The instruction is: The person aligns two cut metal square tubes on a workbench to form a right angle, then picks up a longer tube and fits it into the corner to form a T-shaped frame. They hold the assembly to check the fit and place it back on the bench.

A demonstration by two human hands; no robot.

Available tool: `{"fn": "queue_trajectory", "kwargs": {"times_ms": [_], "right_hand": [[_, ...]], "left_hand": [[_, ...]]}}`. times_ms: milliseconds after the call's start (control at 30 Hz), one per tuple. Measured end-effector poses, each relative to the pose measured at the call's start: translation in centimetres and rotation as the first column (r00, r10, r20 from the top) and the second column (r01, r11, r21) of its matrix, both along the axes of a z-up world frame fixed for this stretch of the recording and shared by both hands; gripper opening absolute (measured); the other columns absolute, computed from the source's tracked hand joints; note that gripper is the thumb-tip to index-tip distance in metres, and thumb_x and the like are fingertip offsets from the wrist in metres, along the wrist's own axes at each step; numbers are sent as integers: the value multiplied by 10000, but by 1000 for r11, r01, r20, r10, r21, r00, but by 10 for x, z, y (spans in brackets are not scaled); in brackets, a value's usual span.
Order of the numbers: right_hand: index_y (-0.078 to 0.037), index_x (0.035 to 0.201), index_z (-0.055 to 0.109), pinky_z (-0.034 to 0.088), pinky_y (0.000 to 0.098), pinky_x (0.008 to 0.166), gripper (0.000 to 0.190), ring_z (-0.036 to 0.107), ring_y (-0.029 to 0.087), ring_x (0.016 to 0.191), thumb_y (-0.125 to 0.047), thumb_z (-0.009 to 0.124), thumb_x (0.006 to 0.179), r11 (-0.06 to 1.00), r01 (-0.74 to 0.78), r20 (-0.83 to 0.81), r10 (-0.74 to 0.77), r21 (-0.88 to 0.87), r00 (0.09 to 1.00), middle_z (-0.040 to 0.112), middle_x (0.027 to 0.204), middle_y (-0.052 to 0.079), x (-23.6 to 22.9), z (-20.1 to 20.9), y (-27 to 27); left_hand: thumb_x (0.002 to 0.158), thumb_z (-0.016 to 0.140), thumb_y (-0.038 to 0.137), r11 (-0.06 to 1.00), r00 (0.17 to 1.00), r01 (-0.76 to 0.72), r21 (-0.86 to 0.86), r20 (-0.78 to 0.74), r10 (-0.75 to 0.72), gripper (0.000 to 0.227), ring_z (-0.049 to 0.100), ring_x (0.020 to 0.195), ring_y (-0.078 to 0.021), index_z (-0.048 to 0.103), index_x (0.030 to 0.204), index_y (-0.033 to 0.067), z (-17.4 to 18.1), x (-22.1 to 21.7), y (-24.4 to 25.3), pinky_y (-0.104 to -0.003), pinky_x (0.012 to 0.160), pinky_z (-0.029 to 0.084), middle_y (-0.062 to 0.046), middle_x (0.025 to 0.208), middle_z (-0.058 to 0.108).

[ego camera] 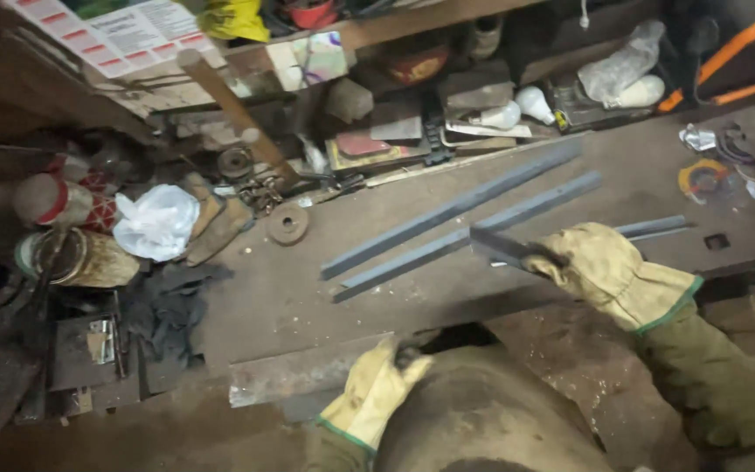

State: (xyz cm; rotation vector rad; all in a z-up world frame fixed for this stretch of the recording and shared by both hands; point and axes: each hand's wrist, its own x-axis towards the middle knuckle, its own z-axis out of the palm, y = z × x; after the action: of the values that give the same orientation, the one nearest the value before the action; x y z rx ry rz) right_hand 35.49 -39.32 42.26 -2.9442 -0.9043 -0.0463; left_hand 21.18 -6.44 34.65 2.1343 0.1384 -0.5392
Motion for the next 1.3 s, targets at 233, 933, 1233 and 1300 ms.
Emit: {"fn": "queue_trajectory", "kwargs": {"times_ms": [233,933,1233,1300], "right_hand": [[-29,1139,704,617,351,645,435,718,270,798,-382,729,885,301,297,-383,285,906,879,762,934,142,-30,1,136],[-77,880,746,483,423,1002,203,654,305,1129,-226,766,745,933,-302,-107,326,197,939,724,1213,117,11,-70,167],[-77,905,755,470,423,1023,227,649,283,1158,-248,773,756,952,-263,-135,285,159,949,722,1234,97,11,-76,167],[-76,895,754,464,428,1045,241,653,280,1156,-259,780,740,949,-276,-121,295,152,948,721,1236,102,10,-79,166]], "left_hand": [[660,900,482,957,948,21,-290,310,73,916,667,1123,-381,566,1363,-1,111,36,15,-432,906,559,-233,1271,676],[810,763,438,705,996,71,706,-93,-7,426,695,972,-360,706,1121,153,98,9,211,-483,839,550,-137,1021,718],[739,801,304,586,957,228,777,-68,-282,277,708,967,-304,736,964,156,50,23,227,-451,825,562,-82,970,737],[762,786,307,606,952,264,750,-102,-289,298,707,979,-319,730,1020,169,46,26,226,-462,833,560,-90,980,737]]}}
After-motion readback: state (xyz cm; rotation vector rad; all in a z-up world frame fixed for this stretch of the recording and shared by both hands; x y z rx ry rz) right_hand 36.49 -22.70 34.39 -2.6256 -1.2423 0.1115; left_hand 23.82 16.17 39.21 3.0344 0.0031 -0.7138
